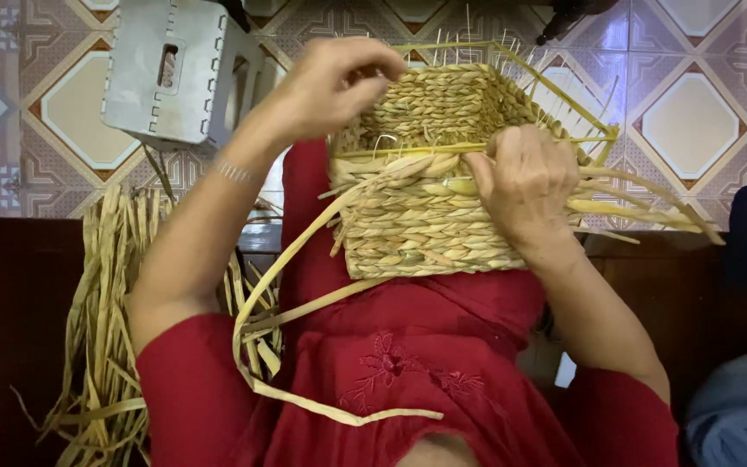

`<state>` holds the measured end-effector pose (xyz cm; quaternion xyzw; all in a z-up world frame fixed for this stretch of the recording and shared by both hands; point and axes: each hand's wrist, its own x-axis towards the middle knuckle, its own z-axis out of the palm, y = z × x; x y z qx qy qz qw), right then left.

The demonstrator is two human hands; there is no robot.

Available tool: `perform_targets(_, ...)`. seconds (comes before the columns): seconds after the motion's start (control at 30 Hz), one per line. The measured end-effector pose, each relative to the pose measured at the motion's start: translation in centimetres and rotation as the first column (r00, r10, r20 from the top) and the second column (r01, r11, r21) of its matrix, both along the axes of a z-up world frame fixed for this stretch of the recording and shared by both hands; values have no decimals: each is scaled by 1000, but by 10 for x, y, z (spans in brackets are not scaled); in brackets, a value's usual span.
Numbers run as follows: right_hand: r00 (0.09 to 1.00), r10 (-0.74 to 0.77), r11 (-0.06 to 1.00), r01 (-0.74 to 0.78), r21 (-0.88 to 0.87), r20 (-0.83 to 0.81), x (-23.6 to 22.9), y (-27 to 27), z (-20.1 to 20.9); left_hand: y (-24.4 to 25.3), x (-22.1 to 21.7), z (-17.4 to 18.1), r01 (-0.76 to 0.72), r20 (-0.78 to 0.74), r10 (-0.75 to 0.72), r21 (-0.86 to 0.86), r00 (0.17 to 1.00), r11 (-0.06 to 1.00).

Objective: The person weaves a basket by hand, threading and wrapping dried plant fibers around a rectangular frame and vertical stakes. They pull the fibers tight, tuck the ends into the weave, and use shears to trim excess material.

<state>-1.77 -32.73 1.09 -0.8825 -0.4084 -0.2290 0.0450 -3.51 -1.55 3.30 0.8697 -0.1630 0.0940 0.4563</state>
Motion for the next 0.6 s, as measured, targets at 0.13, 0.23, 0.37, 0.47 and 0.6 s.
perform_targets(0.13,996,-57,997,53,54,65,3,6,22,-36,58,-4,244,-469,-190,56,862,968)
perform_targets(0.23,991,-53,997,46,61,123,10,8,3,-68,69,4,467,-710,-340,-17,617,884)
perform_targets(0.37,981,-95,992,79,95,172,9,17,-8,-80,82,-39,515,-778,-493,-261,388,817)
perform_targets(0.47,984,-67,993,50,104,165,-4,25,15,-76,94,-65,422,-630,-735,-613,249,668)
perform_targets(0.6,985,88,971,-118,208,148,-27,20,8,-76,86,-63,479,-732,-509,-282,453,831)
